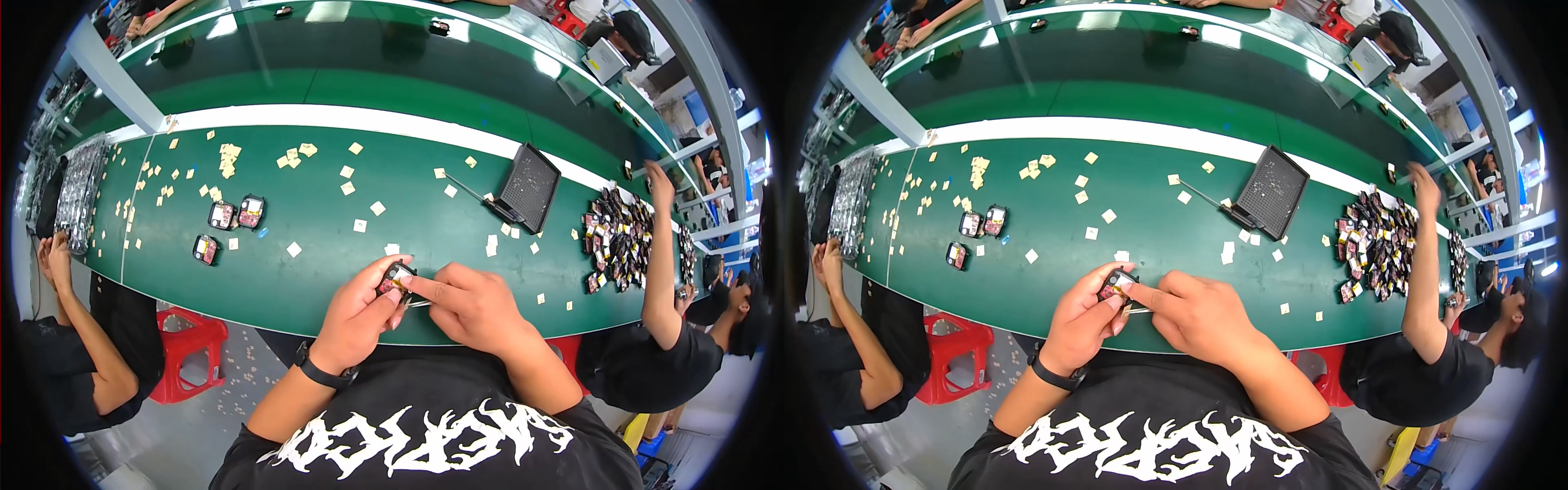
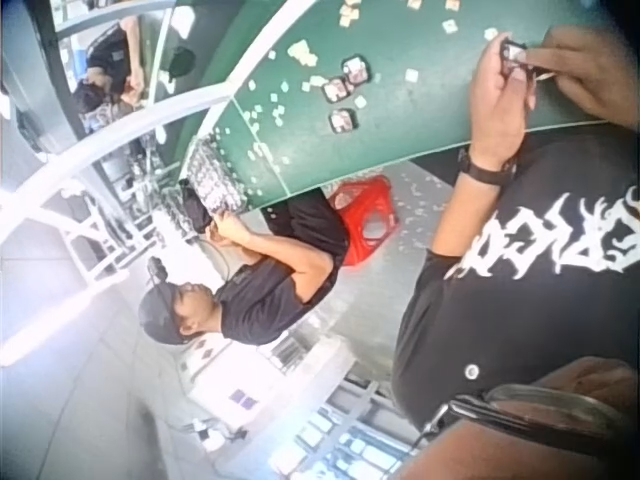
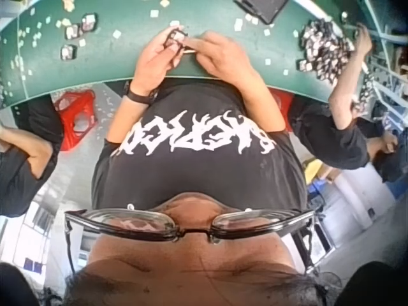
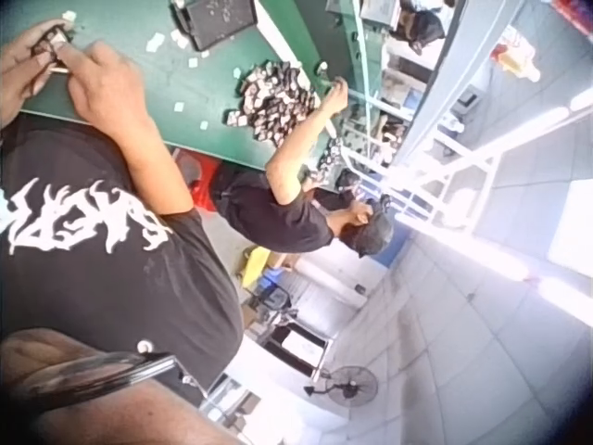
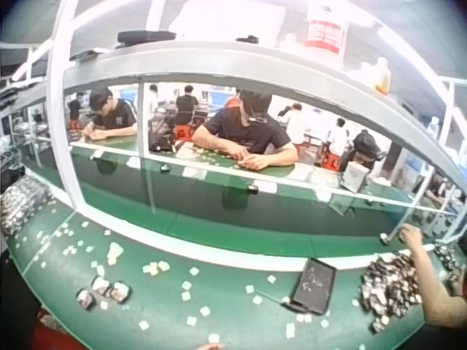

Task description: The worker is assembling small electronic components, including applying labels and fitting internal parts into a plastic housing.

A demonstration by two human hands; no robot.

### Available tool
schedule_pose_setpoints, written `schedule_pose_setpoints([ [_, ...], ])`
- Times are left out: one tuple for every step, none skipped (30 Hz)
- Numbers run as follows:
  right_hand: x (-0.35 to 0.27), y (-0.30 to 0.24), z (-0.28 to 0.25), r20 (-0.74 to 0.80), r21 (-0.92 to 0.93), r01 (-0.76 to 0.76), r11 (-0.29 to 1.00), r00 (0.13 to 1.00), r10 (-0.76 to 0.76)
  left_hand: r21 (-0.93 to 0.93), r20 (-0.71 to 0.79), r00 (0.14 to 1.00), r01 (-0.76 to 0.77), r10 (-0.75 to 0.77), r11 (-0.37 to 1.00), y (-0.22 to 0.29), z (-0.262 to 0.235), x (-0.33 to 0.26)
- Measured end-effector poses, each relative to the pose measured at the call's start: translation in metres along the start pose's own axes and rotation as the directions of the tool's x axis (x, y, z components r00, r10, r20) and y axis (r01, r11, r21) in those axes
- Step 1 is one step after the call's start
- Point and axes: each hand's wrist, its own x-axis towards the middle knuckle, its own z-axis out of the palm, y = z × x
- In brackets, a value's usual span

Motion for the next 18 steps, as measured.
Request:
schedule_pose_setpoints([
  [0.0, -0.001, -0.001, 0.001, -0.041, -0.001, 0.999, 1.0, 0.001, -0.057, 0.033, 0.999, 0.008, -0.006, 0.998, -0.001, -0.003, -0.001],
  [-0.001, -0.001, 0.0, 0.011, -0.04, 0.005, 0.999, 1.0, -0.005, -0.065, 0.025, 1.0, 0.006, -0.004, 0.998, -0.002, -0.003, -0.002],
  [-0.004, 0.0, 0.002, -0.005, -0.036, 0.002, 0.999, 1.0, -0.002, -0.03, 0.045, 0.999, -0.022, 0.023, 0.999, -0.002, -0.003, -0.003],
  [-0.006, 0.0, 0.003, -0.021, -0.032, -0.003, 0.999, 1.0, 0.002, 0.004, 0.066, 0.997, -0.049, 0.048, 0.999, -0.003, -0.003, -0.005],
  [-0.007, -0.002, 0.004, -0.013, -0.029, 0.0, 1.0, 1.0, 0.0, -0.001, 0.059, 0.997, -0.047, 0.047, 0.999, -0.002, -0.003, -0.006],
  [-0.008, -0.004, 0.004, -0.018, -0.025, -0.021, 0.999, 1.0, 0.021, 0.012, 0.072, 0.996, -0.063, 0.061, 0.998, -0.001, -0.002, -0.006],
  [-0.009, -0.005, 0.004, -0.023, -0.02, -0.043, 0.999, 0.999, 0.043, 0.026, 0.085, 0.994, -0.077, 0.074, 0.997, -0.001, -0.002, -0.007],
  [-0.011, -0.004, 0.005, -0.016, -0.016, -0.044, 0.999, 0.999, 0.044, 0.021, 0.08, 0.994, -0.072, 0.071, 0.997, -0.003, -0.002, -0.007],
  [-0.012, -0.001, 0.005, -0.024, 0.081, -0.05, 0.995, 0.998, 0.052, 0.023, 0.089, 0.992, -0.092, 0.09, 0.995, -0.004, -0.003, -0.007],
  [-0.014, 0.002, 0.004, -0.031, 0.177, -0.056, 0.983, 0.998, 0.063, 0.024, 0.1, 0.989, -0.111, 0.108, 0.994, -0.005, -0.004, -0.006],
  [-0.016, 0.004, 0.0, -0.027, 0.178, -0.059, 0.982, 0.998, 0.065, 0.021, 0.099, 0.99, -0.108, 0.105, 0.994, -0.006, -0.004, -0.006],
  [-0.018, 0.007, -0.005, -0.054, 0.196, -0.066, 0.978, 0.995, 0.078, 0.044, 0.095, 0.987, -0.138, 0.133, 0.989, -0.006, -0.005, -0.006],
  [-0.021, 0.012, -0.01, -0.08, 0.217, -0.071, 0.974, 0.993, 0.091, 0.068, 0.09, 0.983, -0.167, 0.161, 0.984, -0.006, -0.005, -0.006],
  [-0.028, 0.023, -0.017, -0.126, 0.144, -0.106, 0.984, 0.984, 0.125, 0.068, 0.082, 0.984, -0.165, 0.159, 0.984, -0.008, -0.007, -0.005],
  [-0.036, 0.034, -0.027, -0.174, 0.073, -0.138, 0.988, 0.973, 0.149, 0.13, 0.092, 0.977, -0.203, 0.192, 0.971, -0.009, -0.01, -0.006],
  [-0.044, 0.042, -0.039, -0.214, -0.007, -0.257, 0.966, 0.944, 0.25, 0.192, 0.102, 0.97, -0.239, 0.223, 0.952, -0.01, -0.013, -0.005],
  [-0.057, 0.048, -0.055, -0.275, -0.072, -0.366, 0.928, 0.901, 0.335, 0.21, 0.092, 0.968, -0.247, 0.232, 0.946, -0.005, -0.006, -0.009],
  [-0.073, 0.061, -0.067, -0.287, -0.14, -0.41, 0.901, 0.888, 0.359, 0.22, 0.055, 0.975, -0.22, 0.213, 0.95, -0.004, -0.003, -0.009],
])
